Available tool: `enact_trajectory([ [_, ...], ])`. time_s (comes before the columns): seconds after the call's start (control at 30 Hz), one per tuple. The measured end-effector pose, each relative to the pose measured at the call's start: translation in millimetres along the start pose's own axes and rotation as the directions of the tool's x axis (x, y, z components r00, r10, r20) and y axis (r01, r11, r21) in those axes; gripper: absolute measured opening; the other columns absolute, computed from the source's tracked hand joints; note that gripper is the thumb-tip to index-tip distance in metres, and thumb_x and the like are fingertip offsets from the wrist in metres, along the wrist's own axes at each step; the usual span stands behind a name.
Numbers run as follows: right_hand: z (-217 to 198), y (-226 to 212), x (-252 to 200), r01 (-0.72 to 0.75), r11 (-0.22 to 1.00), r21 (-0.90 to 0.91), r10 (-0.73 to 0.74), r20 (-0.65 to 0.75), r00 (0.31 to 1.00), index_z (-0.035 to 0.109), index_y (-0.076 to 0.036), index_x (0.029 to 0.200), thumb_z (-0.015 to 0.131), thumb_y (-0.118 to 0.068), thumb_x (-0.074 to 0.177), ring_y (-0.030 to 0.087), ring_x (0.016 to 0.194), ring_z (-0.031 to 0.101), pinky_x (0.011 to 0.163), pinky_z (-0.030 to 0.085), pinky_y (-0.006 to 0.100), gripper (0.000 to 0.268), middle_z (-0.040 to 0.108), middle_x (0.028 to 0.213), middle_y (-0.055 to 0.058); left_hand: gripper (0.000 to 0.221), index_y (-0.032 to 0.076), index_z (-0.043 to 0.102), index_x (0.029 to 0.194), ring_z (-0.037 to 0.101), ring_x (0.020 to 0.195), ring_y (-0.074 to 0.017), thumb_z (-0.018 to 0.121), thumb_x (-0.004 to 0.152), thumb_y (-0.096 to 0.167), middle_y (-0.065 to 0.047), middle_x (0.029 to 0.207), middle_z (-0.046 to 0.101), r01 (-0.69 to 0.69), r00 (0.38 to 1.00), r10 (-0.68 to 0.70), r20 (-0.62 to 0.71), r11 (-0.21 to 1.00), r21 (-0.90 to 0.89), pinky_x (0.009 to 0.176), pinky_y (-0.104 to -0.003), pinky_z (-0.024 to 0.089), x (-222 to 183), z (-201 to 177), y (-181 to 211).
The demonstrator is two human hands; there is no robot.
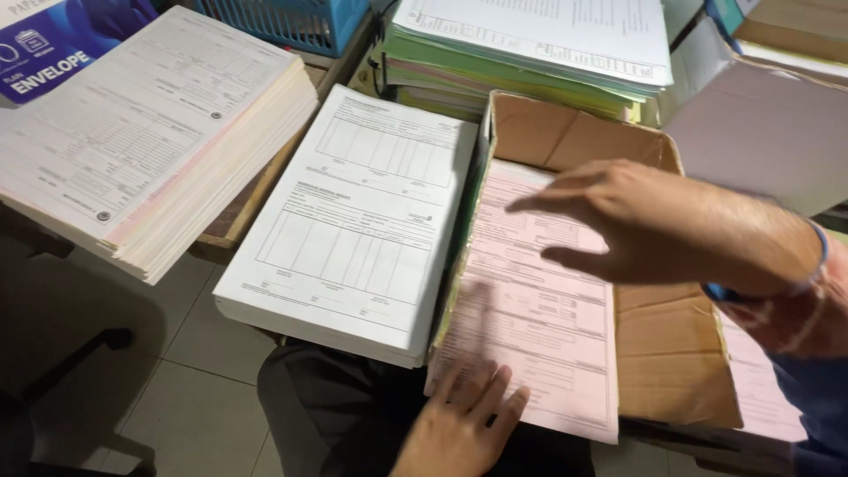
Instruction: Sorting and organizing different colored paper forms into stacks and a cardboard box
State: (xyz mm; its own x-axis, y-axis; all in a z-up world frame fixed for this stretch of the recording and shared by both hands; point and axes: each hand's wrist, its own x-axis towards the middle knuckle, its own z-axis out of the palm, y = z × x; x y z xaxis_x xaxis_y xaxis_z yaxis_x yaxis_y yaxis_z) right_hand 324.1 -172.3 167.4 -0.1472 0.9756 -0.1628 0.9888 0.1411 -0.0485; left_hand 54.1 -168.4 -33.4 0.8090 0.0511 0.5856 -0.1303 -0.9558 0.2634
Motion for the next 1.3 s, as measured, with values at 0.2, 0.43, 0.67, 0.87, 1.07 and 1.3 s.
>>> enact_trajectory([
  [0.2, 39, -14, -82, -0.116, 0.989, 0.095, 0.079, 0.329, 0.941, 0.036, -0.038, 0.160, 0.106, -0.057, 0.068, 0.031, 0.132, 0.051, 0.107, 0.036, 0.061, 0.117, 0.048, 0.153, 0.005, 0.041, 0.001, 0.074, 0.103, 0.075, 0.098, -0.0271, 0.039, 0.105, 0.023, -0.014, 0.097, 0.076, 0.066, 0.986, -0.059, -0.154, 0.997, 0.042, 0.098, -0.047, 0.055, 21, -37, 16],
  [0.43, 64, 4, -112, -0.060, 0.982, 0.181, 0.035, 0.139, 0.990, 0.039, -0.035, 0.159, 0.099, -0.044, 0.068, 0.036, 0.127, 0.049, 0.101, 0.040, 0.057, 0.110, 0.043, 0.155, 0.012, 0.021, 0.016, 0.084, 0.103, 0.082, 0.100, -0.0202, 0.083, 0.082, 0.015, -0.010, 0.101, 0.084, 0.377, 0.924, -0.373, 0.087, 0.846, -0.376, 0.101, -0.052, 0.053, 4, -23, 8],
  [0.67, 70, 4, -129, 0.089, 0.965, 0.246, -0.099, 0.026, 0.995, 0.048, -0.028, 0.155, 0.109, -0.054, 0.063, 0.037, 0.138, 0.044, 0.107, 0.019, 0.069, 0.114, 0.043, 0.157, 0.017, 0.032, 0.004, 0.075, 0.114, 0.078, 0.094, -0.0244, 0.062, 0.089, -0.010, -0.009, 0.107, 0.079, 0.267, 0.932, -0.308, -0.192, 0.940, -0.211, 0.100, -0.041, 0.061, 26, -31, 19],
  [0.87, 71, 8, -122, 0.172, 0.973, 0.157, -0.100, -0.386, 0.917, 0.068, -0.016, 0.125, 0.079, -0.032, 0.085, 0.028, 0.112, 0.068, 0.096, 0.054, 0.050, 0.044, 0.071, 0.127, 0.010, 0.023, 0.003, 0.072, 0.113, 0.079, 0.105, -0.0212, 0.072, 0.090, 0.006, -0.008, 0.110, 0.078, 0.277, 0.888, -0.283, -0.362, 0.958, -0.068, 0.100, -0.035, 0.065, 31, -39, 46],
  [1.07, 62, 5, -132, 0.246, 0.964, 0.096, -0.157, -0.542, 0.825, 0.076, -0.014, 0.102, 0.072, -0.012, 0.091, 0.028, 0.104, 0.068, 0.085, 0.052, 0.045, 0.012, 0.075, 0.118, 0.007, 0.015, 0.013, 0.067, 0.107, 0.078, 0.105, -0.0177, 0.069, 0.094, 0.007, -0.006, 0.110, 0.075, 0.080, 0.950, -0.033, -0.309, 0.987, 0.139, 0.096, -0.033, 0.065, 35, -21, 61],
  [1.3, 64, 0, -161, 0.277, 0.961, 0.027, -0.177, -0.708, 0.684, 0.073, -0.008, 0.109, 0.072, -0.013, 0.097, 0.032, 0.097, 0.070, 0.080, 0.054, 0.042, 0.014, 0.075, 0.114, 0.014, 0.019, 0.012, 0.067, 0.113, 0.073, 0.103, -0.0121, 0.075, 0.096, 0.015, -0.001, 0.111, 0.072, -0.072, 0.958, 0.145, -0.247, 0.957, 0.282, 0.092, -0.029, 0.065, 27, -6, 65],
])
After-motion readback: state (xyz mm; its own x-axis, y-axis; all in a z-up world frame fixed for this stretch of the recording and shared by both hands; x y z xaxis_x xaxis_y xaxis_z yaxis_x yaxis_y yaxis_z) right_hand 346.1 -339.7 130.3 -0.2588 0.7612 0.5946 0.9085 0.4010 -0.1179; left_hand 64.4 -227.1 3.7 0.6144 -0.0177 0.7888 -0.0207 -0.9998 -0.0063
